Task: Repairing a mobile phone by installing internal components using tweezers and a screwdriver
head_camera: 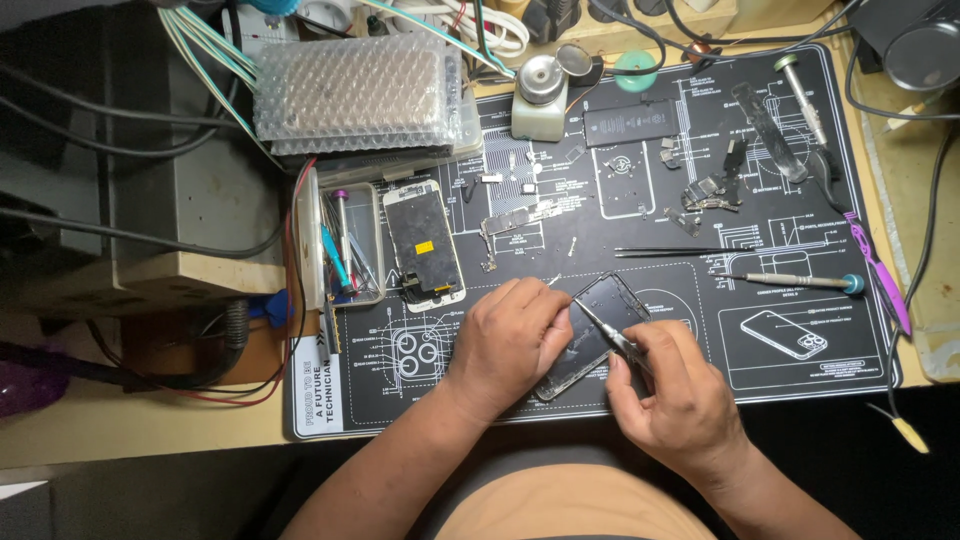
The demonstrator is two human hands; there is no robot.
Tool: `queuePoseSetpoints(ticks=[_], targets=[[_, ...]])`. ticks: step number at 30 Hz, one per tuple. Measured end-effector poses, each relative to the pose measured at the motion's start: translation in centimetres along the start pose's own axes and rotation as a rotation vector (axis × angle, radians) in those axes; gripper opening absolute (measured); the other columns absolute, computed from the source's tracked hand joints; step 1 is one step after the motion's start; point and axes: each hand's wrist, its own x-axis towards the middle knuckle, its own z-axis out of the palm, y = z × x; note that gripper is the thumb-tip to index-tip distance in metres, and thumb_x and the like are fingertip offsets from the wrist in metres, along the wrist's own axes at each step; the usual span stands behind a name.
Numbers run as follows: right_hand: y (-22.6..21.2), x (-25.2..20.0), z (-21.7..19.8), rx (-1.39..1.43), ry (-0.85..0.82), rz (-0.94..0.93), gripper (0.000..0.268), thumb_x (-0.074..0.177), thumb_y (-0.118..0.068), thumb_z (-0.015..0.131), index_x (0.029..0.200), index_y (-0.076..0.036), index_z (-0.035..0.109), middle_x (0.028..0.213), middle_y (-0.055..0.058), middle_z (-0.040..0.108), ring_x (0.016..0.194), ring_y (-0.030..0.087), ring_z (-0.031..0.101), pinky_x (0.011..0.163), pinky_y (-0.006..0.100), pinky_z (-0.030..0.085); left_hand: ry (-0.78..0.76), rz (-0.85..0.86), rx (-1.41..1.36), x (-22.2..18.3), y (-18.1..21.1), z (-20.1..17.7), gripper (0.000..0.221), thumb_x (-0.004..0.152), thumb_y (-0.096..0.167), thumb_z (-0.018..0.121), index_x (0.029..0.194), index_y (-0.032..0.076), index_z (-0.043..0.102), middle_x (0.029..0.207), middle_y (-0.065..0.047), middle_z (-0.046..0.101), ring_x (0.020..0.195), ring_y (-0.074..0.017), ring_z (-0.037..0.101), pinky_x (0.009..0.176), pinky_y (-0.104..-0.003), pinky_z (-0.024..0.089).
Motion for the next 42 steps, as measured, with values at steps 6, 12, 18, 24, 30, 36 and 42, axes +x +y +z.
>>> queuePoseSetpoints(ticks=[6,12,18,24,30,36,42], targets=[[0.4,-0.1,0.0,-0.072,0.001,-0.138,0.022,0.099,-0.004,0.062,0.120,0.000,0.062,0.097,0.010,0.068,0.076,0.023,0.066,0.071,0.032,0.056,-0.007,-0.010,-0.005,0.0,0.0,0.0,0.002,0.089,0.006,0.065,0.089,0.008,0.066,0.079,-0.006,0.057,0.069,-0.0259,0.056,0.063,-0.038,0.047],[-0.1,0.5,-0.1,-0.055,0.008,-0.065,0.030,0.092,-0.013,0.067,0.119,-0.001,0.061,0.103,0.012,0.064,0.076,0.023,0.067,0.061,0.031,0.057,-0.013,-0.003,-0.021,0.2,-0.1,0.1,0.003,0.089,0.005,0.066,0.091,0.007,0.066,0.080,-0.006,0.058,0.070,-0.0266,0.056,0.064,-0.038,0.047],[0.0,0.2,0.2,-0.167,0.014,-0.150,0.022,0.099,-0.009,0.064,0.120,-0.001,0.062,0.102,0.011,0.067,0.079,0.025,0.068,0.068,0.034,0.057,-0.020,-0.010,-0.009,0.2,-0.2,0.1,0.003,0.089,0.005,0.065,0.089,0.008,0.064,0.078,-0.006,0.055,0.068,-0.0261,0.054,0.063,-0.038,0.046],[-0.1,0.3,0.2,-0.129,0.015,-0.079,0.028,0.098,-0.012,0.066,0.122,-0.001,0.061,0.102,0.011,0.067,0.074,0.022,0.067,0.062,0.032,0.056,-0.042,-0.015,0.011,0.2,0.0,0.0,0.002,0.090,0.008,0.067,0.091,0.008,0.065,0.079,-0.006,0.056,0.070,-0.0271,0.056,0.064,-0.039,0.047],[0.2,0.1,0.3,-0.149,-0.028,-0.122,0.028,0.094,-0.006,0.064,0.122,-0.002,0.060,0.100,0.010,0.063,0.076,0.024,0.065,0.058,0.035,0.055,-0.041,-0.021,0.005,0.1,-0.2,0.1,0.003,0.090,0.008,0.065,0.088,0.009,0.064,0.077,-0.005,0.055,0.067,-0.0260,0.053,0.061,-0.038,0.045],[0.3,-0.4,0.6,-0.173,-0.043,-0.119,0.022,0.098,-0.008,0.064,0.119,-0.004,0.060,0.099,0.010,0.060,0.071,0.024,0.063,0.057,0.034,0.055,-0.040,-0.017,0.024,0.1,0.0,0.0,0.004,0.089,0.007,0.066,0.088,0.009,0.063,0.078,-0.005,0.055,0.068,-0.0260,0.053,0.061,-0.038,0.045],[-0.3,0.2,0.2,-0.126,-0.026,-0.140,0.024,0.099,-0.009,0.062,0.121,-0.001,0.061,0.100,0.010,0.064,0.079,0.023,0.066,0.067,0.033,0.057,-0.026,-0.011,0.015,0.0,-0.1,0.0,0.004,0.089,0.006,0.066,0.089,0.009,0.065,0.078,-0.005,0.057,0.068,-0.0256,0.055,0.062,-0.038,0.046]])
